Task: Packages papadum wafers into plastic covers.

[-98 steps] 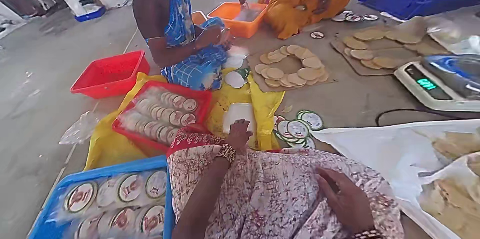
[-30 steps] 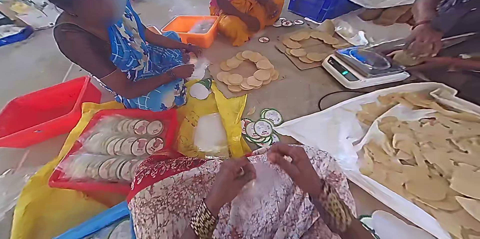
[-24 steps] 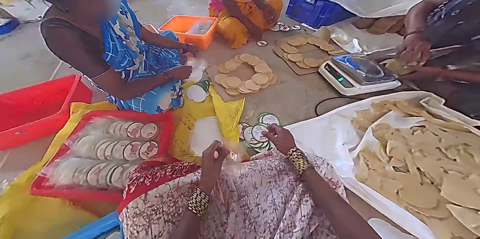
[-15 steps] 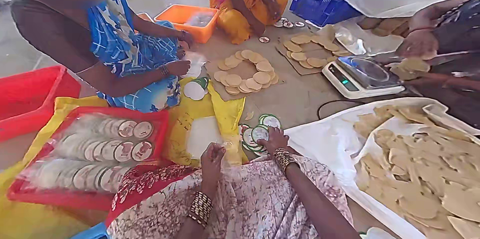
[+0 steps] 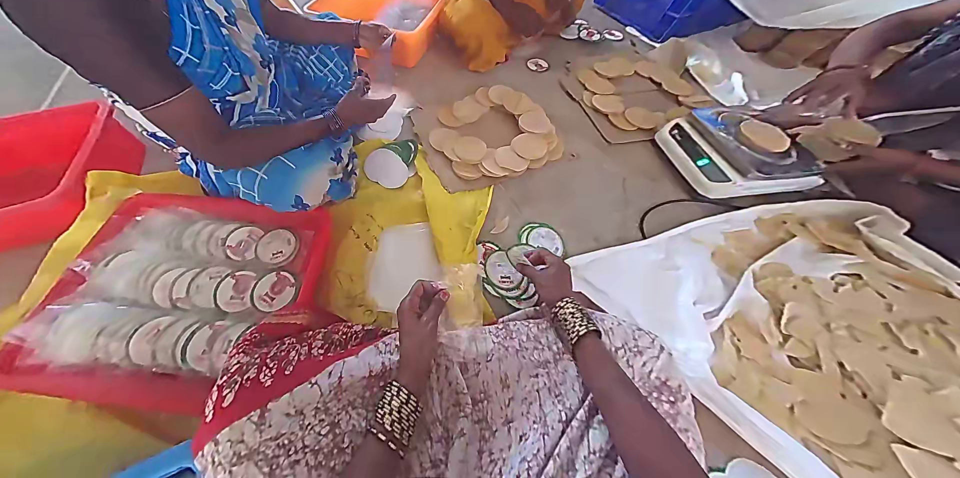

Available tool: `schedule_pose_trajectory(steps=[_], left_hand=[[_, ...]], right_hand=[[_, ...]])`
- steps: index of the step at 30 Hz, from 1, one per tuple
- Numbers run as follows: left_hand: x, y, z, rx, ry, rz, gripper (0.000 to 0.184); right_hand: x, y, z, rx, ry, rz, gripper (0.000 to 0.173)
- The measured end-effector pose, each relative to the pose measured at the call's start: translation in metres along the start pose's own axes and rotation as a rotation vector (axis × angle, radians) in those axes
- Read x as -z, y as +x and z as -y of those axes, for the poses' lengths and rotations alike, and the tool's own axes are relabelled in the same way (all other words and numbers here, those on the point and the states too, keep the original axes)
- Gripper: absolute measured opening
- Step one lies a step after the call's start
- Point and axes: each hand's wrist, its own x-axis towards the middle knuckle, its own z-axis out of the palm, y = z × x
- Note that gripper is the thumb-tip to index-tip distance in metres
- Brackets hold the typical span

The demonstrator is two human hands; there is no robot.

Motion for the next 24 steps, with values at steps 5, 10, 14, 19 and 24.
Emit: schedule_pose_trajectory(steps=[5, 10, 14, 19, 24], left_hand=[[0.001, 0.001, 0.001, -0.005, -0.032, -0.004, 0.002], [0.0, 0.002, 0.0, 0.024, -0.066, 0.001, 0.001], [0.0, 0.003, 0.002, 0.036, -0.078, 0.001, 0.001], [0.0, 0.003, 0.003, 0.06, -0.094, -0.007, 0.002], [-0.001, 0.005, 0.004, 0.085, -0.109, -0.015, 0.003]], right_hand=[[0.001, -0.008, 0.01, -0.257, 0.939, 0.013, 0.032], [0.004, -0.003, 0.003, -0.18, 1.094, 0.061, 0.061], [0.001, 0.002, 0.0, -0.172, 1.078, -0.003, 0.054], [0.001, 0.01, 0.005, -0.135, 0.86, -0.082, 0.034], [0.013, 0.061, 0.032, -0.029, 0.651, -0.16, 0.044]])
